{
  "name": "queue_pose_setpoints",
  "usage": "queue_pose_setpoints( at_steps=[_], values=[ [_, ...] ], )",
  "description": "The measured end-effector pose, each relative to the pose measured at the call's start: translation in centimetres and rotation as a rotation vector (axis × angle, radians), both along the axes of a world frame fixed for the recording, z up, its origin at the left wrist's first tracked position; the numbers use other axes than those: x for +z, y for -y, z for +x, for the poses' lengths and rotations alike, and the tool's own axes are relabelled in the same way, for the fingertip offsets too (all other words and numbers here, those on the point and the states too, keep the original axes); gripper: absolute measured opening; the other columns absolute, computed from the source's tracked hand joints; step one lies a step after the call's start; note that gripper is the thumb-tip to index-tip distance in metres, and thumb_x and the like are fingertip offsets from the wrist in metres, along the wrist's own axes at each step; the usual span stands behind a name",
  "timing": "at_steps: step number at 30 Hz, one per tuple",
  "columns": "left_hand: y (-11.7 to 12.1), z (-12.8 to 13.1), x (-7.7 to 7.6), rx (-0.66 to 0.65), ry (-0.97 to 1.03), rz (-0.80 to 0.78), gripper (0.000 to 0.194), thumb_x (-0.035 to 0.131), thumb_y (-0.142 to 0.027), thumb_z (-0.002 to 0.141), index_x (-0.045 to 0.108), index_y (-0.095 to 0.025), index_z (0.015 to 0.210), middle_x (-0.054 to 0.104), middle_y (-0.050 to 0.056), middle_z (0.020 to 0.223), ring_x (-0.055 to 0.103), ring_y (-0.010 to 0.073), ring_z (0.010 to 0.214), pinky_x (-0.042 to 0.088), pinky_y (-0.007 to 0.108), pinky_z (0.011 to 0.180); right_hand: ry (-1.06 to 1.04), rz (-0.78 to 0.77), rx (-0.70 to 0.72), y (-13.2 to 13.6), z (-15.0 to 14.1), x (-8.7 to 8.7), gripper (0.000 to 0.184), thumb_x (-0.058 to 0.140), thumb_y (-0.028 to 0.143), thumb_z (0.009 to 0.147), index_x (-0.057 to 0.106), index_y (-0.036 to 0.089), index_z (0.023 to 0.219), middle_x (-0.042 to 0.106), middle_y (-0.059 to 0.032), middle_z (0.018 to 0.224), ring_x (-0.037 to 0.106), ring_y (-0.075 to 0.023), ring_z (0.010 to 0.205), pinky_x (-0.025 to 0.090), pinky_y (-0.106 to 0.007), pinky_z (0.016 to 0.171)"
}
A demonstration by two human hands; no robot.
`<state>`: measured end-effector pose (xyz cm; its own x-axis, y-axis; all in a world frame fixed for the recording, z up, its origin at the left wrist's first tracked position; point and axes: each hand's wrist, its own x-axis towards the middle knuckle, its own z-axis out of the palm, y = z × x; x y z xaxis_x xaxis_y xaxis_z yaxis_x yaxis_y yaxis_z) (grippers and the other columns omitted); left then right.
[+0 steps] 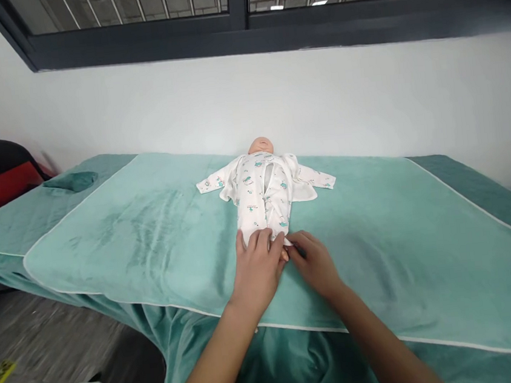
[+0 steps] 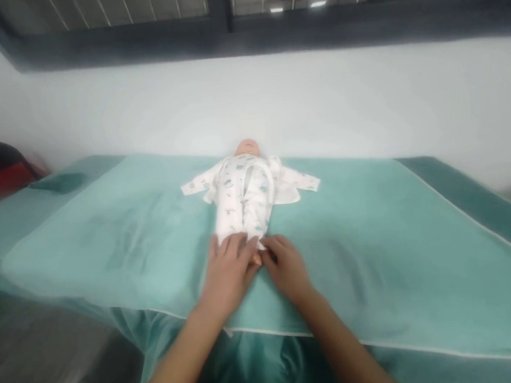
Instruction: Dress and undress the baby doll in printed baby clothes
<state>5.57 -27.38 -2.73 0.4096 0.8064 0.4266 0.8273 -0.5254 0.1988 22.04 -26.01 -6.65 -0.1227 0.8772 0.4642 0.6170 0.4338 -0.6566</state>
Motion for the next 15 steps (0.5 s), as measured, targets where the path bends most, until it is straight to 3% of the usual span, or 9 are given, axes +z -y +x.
queue_pose_setpoints(
  at_steps=[5, 9, 15],
  values=[
    [-0.1, 0.5, 0.0, -0.037, 0.100, -0.018, 0.021, 0.062, -0.029, 0.092, 0.059, -0.021, 0.110, 0.065, 0.007, 0.109, 0.061, 0.0247, 0.108, 0.030, 0.056, 0.117, -0.106, 0.073, 0.077, 1.4, 1.1, 1.2, 0.014, 0.050, 0.019, 0.096, 0.063, 0.022, 0.100, 0.063, -0.0050, 0.093, 0.061, -0.0185, 0.086, 0.050, -0.033, 0.077],
    [0.0, 0.5, -0.8, -0.063, 0.241, -0.020, 0.005, 0.056, -0.027, 0.096, 0.056, -0.022, 0.094, 0.065, 0.000, 0.088, 0.063, 0.0186, 0.090, 0.035, 0.050, 0.114, 0.007, 0.155, 0.121, 2.0, 1.8, 2.2, 0.018, 0.051, 0.016, 0.096, 0.064, 0.022, 0.108, 0.063, -0.0058, 0.095, 0.060, -0.0187, 0.087, 0.051, -0.033, 0.076],
    [0.6, -0.9, -1.4, -0.147, 0.354, 0.059, 0.009, 0.051, -0.014, 0.094, 0.056, -0.021, 0.098, 0.066, 0.002, 0.093, 0.061, 0.0176, 0.093, 0.039, 0.045, 0.111, 0.206, 0.211, 0.129, 2.8, 2.0, 1.7, 0.022, 0.052, 0.012, 0.094, 0.060, 0.021, 0.112, 0.064, -0.0067, 0.096, 0.059, -0.0199, 0.088, 0.050, -0.034, 0.077]
  ],
)
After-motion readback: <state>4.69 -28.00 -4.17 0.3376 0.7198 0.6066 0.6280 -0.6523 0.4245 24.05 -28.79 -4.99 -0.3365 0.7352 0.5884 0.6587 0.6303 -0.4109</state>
